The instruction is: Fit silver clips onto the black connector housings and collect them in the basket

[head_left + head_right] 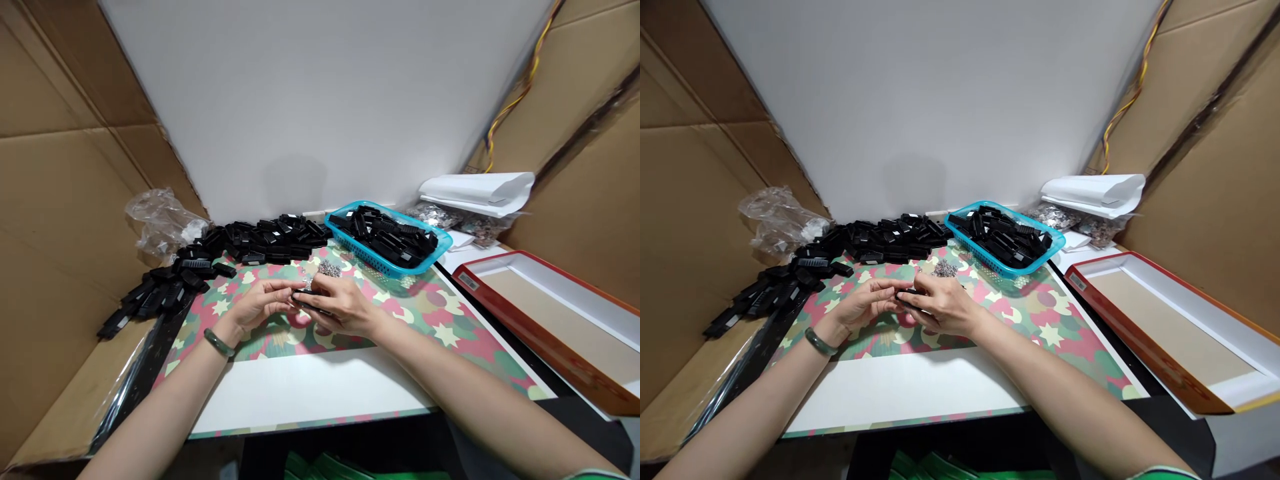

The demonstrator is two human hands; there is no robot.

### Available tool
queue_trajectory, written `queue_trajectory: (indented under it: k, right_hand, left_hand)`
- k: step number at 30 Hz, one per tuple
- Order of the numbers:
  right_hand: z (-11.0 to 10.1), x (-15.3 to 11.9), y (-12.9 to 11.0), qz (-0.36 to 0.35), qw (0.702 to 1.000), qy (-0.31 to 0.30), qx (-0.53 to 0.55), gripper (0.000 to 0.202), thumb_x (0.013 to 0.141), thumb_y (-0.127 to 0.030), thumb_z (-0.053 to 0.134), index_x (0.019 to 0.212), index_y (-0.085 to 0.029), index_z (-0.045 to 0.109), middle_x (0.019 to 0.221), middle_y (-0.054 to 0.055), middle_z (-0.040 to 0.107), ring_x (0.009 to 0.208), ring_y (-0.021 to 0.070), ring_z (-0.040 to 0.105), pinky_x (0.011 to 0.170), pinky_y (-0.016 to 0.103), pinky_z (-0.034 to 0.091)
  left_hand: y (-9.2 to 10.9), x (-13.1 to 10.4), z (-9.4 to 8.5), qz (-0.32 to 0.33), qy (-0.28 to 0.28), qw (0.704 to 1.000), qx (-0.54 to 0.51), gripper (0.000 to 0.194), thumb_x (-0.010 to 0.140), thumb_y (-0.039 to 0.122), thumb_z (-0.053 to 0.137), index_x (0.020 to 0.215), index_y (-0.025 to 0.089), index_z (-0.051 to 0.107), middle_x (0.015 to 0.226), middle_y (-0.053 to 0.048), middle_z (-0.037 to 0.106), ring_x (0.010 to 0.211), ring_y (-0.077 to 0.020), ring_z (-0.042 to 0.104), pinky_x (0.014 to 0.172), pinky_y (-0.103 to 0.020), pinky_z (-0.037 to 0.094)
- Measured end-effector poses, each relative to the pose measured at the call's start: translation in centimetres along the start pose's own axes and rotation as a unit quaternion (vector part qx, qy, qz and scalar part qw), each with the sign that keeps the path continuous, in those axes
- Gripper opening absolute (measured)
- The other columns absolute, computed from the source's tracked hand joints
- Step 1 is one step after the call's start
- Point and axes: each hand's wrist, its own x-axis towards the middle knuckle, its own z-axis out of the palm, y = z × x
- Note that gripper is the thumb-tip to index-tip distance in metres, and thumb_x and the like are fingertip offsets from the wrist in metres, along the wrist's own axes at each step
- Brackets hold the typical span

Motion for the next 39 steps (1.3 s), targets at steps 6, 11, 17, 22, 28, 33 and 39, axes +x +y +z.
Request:
queue_trajectory:
  k: [6, 11, 17, 22, 28, 33, 39]
  right_hand:
    - [0.2, 0.4, -0.5, -0.054, 0.998, -0.006, -0.04, 0.029, 0.098, -0.026, 0.05, 0.125, -0.02, 0.06, 0.076, 0.001, 0.047, 0.064, 0.0137, 0.042, 0.055, 0.026, 0.038]
    - [0.2, 0.6, -0.6, -0.072, 0.995, -0.031, -0.067, 0.03, 0.101, -0.028, 0.047, 0.129, -0.021, 0.055, 0.078, 0.001, 0.048, 0.066, 0.0133, 0.045, 0.057, 0.026, 0.042]
    - [-0.1, 0.7, -0.8, -0.073, 0.992, -0.072, -0.068, 0.028, 0.101, -0.021, 0.043, 0.124, -0.017, 0.059, 0.077, 0.002, 0.05, 0.066, 0.0142, 0.045, 0.055, 0.027, 0.043]
    - [0.6, 0.0, -0.3, -0.058, 0.993, -0.093, -0.036, 0.032, 0.1, -0.018, 0.045, 0.129, -0.019, 0.057, 0.08, 0.003, 0.051, 0.067, 0.014, 0.046, 0.057, 0.026, 0.044]
    - [1.4, -0.4, 0.2, 0.191, 0.953, 0.031, 0.233, 0.029, 0.096, -0.033, 0.057, 0.122, -0.023, 0.066, 0.086, 0.005, 0.06, 0.071, 0.0146, 0.055, 0.064, 0.029, 0.05]
    - [1.0, 0.4, -0.6, 0.411, 0.791, -0.021, 0.453, 0.034, 0.09, -0.05, 0.059, 0.095, -0.018, 0.07, 0.063, -0.001, 0.058, 0.043, 0.0101, 0.049, 0.041, 0.022, 0.039]
    - [1.2, 0.7, -0.8, 0.464, 0.721, -0.017, 0.515, 0.045, 0.086, -0.058, 0.059, 0.071, -0.016, 0.062, 0.06, -0.001, 0.059, 0.037, 0.0057, 0.04, 0.035, 0.02, 0.027]
  left_hand:
    - [0.5, -0.1, -0.8, -0.067, 0.008, 0.998, -0.002, 0.043, 0.063, 0.023, 0.089, 0.103, 0.014, 0.076, 0.093, -0.012, 0.076, 0.08, -0.0197, 0.071, 0.081, -0.034, 0.056]
    - [0.7, -0.2, -1.3, -0.08, 0.017, 0.997, -0.014, 0.052, 0.062, 0.022, 0.09, 0.11, 0.013, 0.073, 0.085, -0.009, 0.075, 0.074, -0.0172, 0.07, 0.079, -0.034, 0.055]
    - [0.3, -0.3, -1.4, -0.069, 0.043, 0.996, -0.022, 0.051, 0.062, 0.018, 0.09, 0.11, 0.012, 0.072, 0.081, -0.008, 0.074, 0.075, -0.0182, 0.07, 0.079, -0.034, 0.056]
    - [0.0, -0.1, -1.6, -0.063, 0.045, 0.997, -0.028, 0.051, 0.058, 0.018, 0.092, 0.105, 0.01, 0.073, 0.077, -0.008, 0.073, 0.073, -0.0186, 0.07, 0.075, -0.033, 0.056]
    - [0.8, -0.2, -1.1, -0.002, 0.065, 0.998, -0.005, 0.046, 0.063, 0.036, 0.09, 0.1, 0.013, 0.074, 0.068, -0.004, 0.069, 0.064, -0.0152, 0.066, 0.071, -0.032, 0.056]
    - [1.2, -0.4, 0.0, 0.083, 0.087, 0.99, 0.066, 0.043, 0.069, 0.043, 0.084, 0.101, 0.016, 0.076, 0.082, -0.006, 0.072, 0.075, -0.0176, 0.069, 0.074, -0.033, 0.056]
    - [0.2, -0.1, 1.1, 0.074, 0.152, 0.983, 0.066, 0.041, 0.065, 0.043, 0.086, 0.096, 0.017, 0.079, 0.076, -0.005, 0.073, 0.067, -0.0141, 0.066, 0.068, -0.027, 0.054]
